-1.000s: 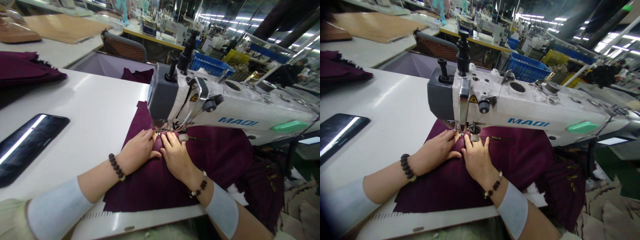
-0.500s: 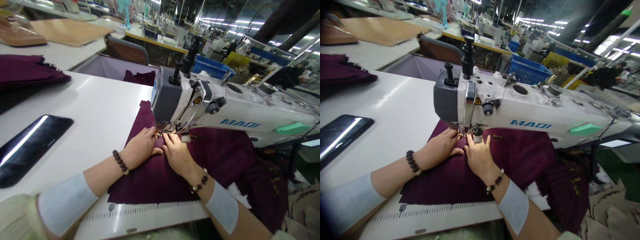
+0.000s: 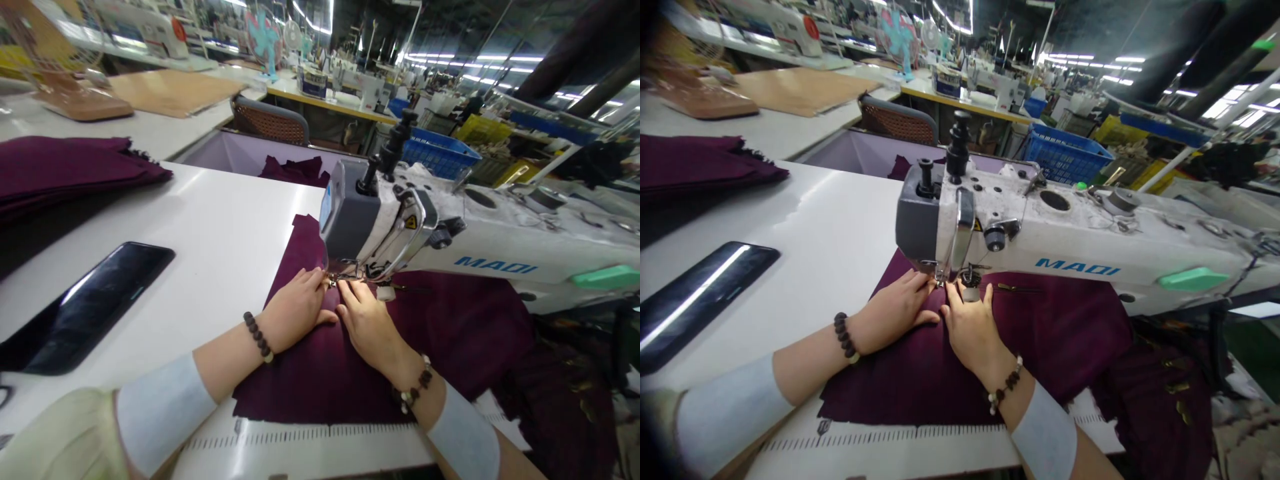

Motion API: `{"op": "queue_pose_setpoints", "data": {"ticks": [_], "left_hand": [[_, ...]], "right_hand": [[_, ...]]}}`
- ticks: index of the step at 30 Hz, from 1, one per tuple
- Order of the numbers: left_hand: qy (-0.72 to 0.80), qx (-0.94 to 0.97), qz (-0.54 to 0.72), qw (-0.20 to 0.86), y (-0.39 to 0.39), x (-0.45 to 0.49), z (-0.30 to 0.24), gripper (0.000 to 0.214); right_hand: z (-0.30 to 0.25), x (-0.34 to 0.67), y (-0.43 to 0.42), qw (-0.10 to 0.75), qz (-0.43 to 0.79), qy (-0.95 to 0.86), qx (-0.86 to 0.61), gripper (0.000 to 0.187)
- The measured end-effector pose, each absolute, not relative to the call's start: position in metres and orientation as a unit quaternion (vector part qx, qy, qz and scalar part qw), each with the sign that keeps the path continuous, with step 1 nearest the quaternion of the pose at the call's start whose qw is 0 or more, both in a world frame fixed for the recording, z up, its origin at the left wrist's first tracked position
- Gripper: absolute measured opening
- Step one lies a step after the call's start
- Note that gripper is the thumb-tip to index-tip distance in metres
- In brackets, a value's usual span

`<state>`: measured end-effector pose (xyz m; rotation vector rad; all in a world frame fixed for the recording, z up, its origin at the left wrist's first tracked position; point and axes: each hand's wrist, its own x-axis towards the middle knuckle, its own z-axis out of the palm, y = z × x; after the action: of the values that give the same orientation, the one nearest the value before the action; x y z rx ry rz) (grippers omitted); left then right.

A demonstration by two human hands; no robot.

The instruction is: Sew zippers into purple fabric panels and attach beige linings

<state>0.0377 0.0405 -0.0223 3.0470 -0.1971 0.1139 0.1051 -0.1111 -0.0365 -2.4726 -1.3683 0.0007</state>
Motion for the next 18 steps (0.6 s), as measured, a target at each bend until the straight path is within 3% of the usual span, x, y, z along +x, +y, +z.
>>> {"op": "queue_pose_setpoints", "data": {"ticks": [4, 8, 10, 14, 18], "left_hand": [[-0.066, 0.996, -0.011, 0.051, 0.037, 0.017, -0.016, 0.089], [-0.054, 0.997, -0.048, 0.019, 0.045, -0.010, -0.018, 0.104], [0.004, 1.000, -0.025, 0.013, 0.067, -0.004, -0.021, 0.098], [0.172, 0.979, 0.108, 0.019, 0.134, 0.042, -0.005, 0.057], [0.139, 0.977, 0.146, 0.072, 0.136, 0.047, 0.038, 0.042]], "right_hand": [[-0.030, 0.109, -0.125, 0.181, -0.002, -0.504, -0.845, 0.040], [-0.031, 0.116, -0.159, 0.200, -0.111, -0.533, -0.815, 0.039], [-0.039, 0.123, -0.175, 0.199, -0.161, -0.552, -0.794, 0.041], [-0.056, 0.136, -0.181, 0.221, -0.181, -0.554, -0.782, 0.038], [-0.055, 0.133, -0.171, 0.249, -0.178, -0.533, -0.789, 0.032]]}}
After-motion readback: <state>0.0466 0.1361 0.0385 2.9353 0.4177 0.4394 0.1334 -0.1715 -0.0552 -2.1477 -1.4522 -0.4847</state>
